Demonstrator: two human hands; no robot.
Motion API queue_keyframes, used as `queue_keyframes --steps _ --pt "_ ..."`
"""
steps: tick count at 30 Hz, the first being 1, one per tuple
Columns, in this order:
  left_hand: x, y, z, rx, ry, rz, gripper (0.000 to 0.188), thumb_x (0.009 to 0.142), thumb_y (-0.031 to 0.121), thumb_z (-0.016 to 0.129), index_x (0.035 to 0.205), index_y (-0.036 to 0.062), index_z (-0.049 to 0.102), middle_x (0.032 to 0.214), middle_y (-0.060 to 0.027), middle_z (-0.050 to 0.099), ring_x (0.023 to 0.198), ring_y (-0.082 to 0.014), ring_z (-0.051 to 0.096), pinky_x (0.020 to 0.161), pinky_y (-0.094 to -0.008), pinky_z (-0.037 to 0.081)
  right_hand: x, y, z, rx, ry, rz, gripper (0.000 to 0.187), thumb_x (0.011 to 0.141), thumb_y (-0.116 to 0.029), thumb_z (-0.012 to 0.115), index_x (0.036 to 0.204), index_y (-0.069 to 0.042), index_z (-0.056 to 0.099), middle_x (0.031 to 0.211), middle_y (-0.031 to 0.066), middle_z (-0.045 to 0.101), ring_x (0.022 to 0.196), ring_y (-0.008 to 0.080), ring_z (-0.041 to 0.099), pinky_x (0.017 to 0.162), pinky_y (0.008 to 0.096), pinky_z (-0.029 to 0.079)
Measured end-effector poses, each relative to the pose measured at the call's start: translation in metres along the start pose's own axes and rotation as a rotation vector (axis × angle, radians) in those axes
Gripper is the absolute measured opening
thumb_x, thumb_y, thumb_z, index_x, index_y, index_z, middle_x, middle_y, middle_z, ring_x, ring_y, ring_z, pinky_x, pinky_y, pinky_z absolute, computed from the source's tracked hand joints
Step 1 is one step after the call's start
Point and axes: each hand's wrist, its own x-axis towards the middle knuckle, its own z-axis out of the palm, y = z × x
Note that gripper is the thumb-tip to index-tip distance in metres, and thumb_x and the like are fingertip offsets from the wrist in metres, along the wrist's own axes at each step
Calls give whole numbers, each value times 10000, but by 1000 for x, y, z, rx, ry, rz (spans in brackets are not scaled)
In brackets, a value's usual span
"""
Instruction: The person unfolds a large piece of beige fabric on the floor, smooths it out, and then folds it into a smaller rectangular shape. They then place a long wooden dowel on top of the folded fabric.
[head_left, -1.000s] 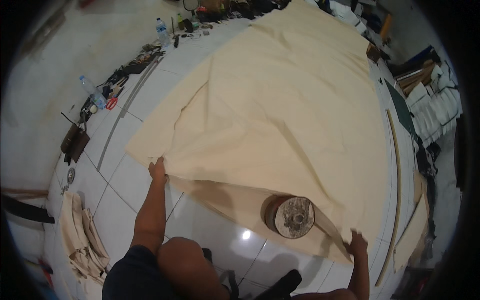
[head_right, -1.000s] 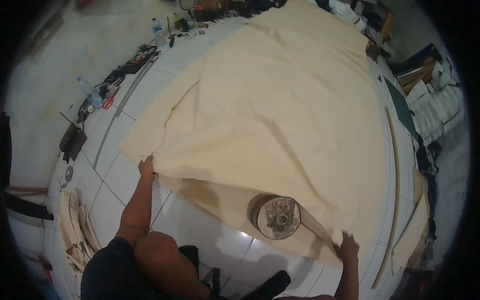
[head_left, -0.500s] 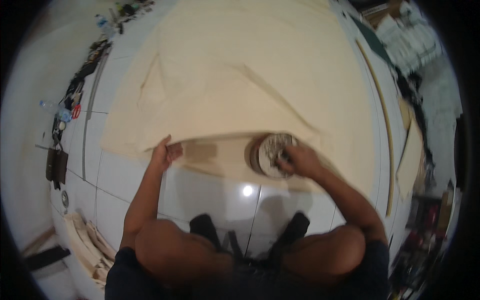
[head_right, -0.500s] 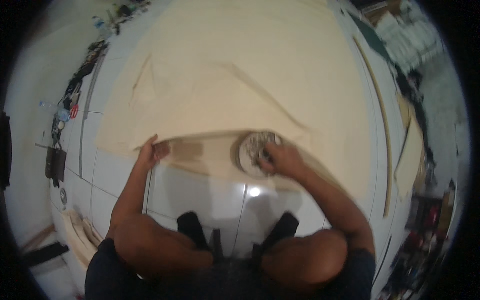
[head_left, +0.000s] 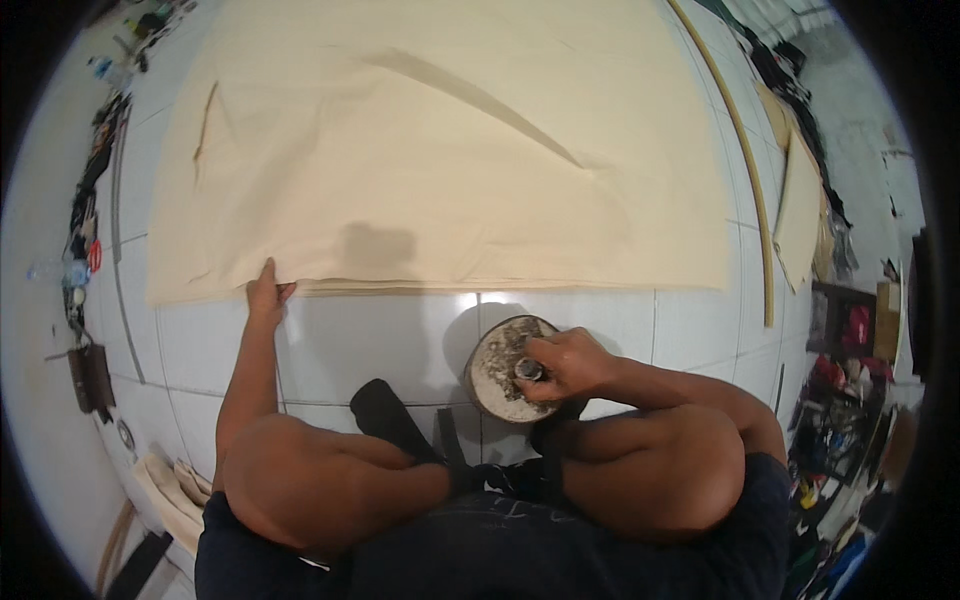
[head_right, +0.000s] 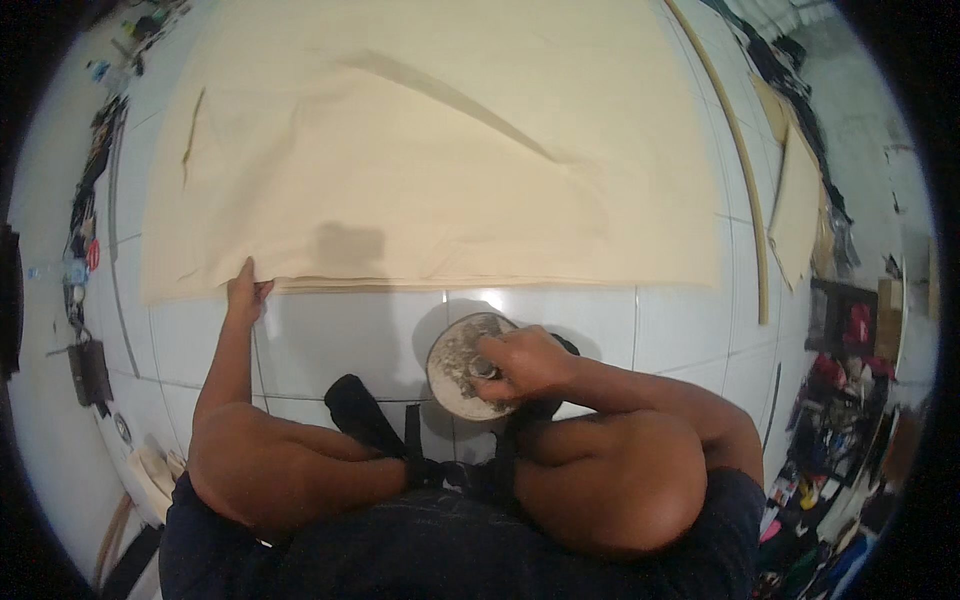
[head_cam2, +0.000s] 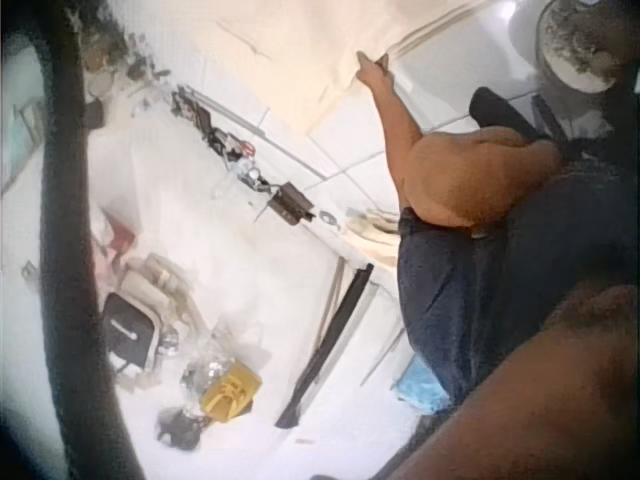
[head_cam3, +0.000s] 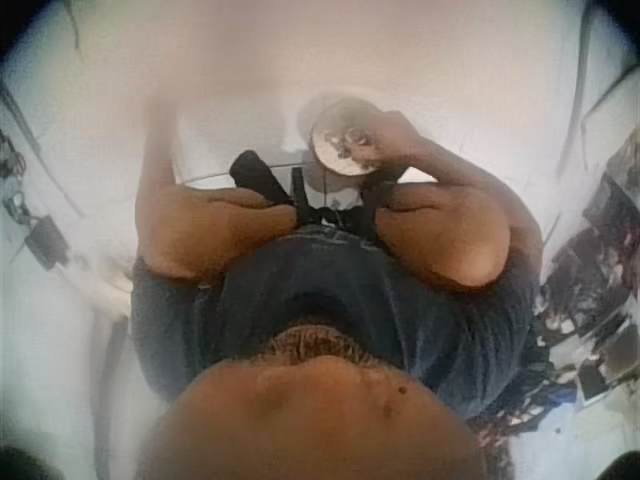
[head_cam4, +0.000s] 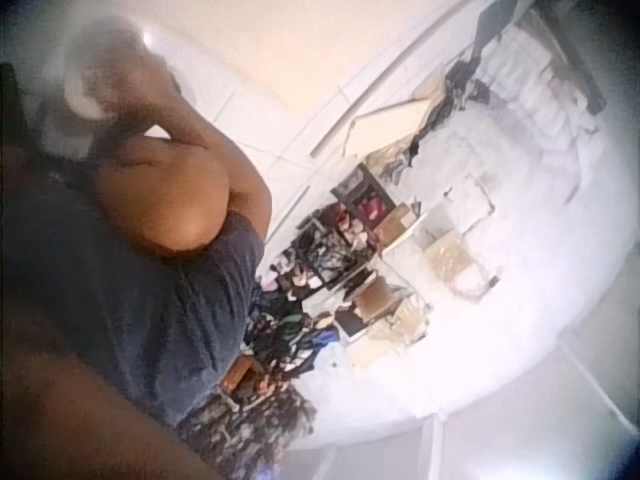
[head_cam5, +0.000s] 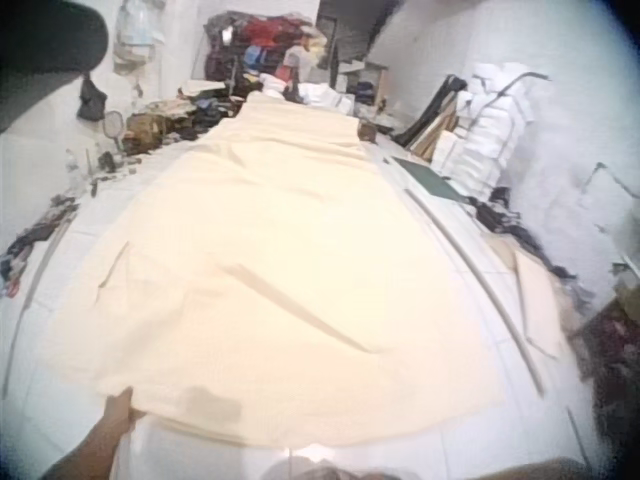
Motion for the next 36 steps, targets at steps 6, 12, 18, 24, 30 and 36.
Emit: queue_keyframes --steps 6,12,18,24,30,36 --pt "1 -5 -27 22 -75 31 541 859 370 695 1210 -9 535 1097 -131 613 901 -234 618 823 -362 526 0 9 3 18 -396 -78 406 780 -439 690 868 -69 550 725 173 624 695 394 614 610 472 489" --pt "6 -15 -16 108 -44 3 538 830 361 731 1105 -57 534 933 -115 593 797 -210 606 796 -317 529 -10 37 -38 360 -217 79 337 827 -372 698 908 -54 625 795 124 665 704 262 639 607 378 502" --pt "-1 -17 -13 103 -53 -12 409 847 345 719 951 -25 578 733 -77 582 673 -161 583 652 -270 507 -70 226 -35 561 775 905 362 859 -343 686 938 9 663 811 119 668 725 187 638 620 337 526" --pt "-4 -15 13 272 8 0 358 875 323 688 795 -7 574 612 -65 562 562 -149 554 549 -248 479 -198 337 -45 -262 896 1360 510 861 -335 626 1236 3 556 1038 219 663 1015 380 632 897 428 501" --pt "0 -20 8 137 -40 24 277 909 278 641 830 20 577 633 -49 581 558 -139 550 523 -237 479 -243 374 -55 215 936 1864 665 843 -406 675 1284 40 454 1009 229 645 824 310 678 667 372 561" --pt "-5 -1 12 -102 -113 19 199 922 227 602 939 29 591 813 -59 643 644 -128 610 562 -188 518 -241 370 -39 633 1618 1435 562 779 -291 784 1134 19 476 716 94 599 546 171 559 471 304 455"
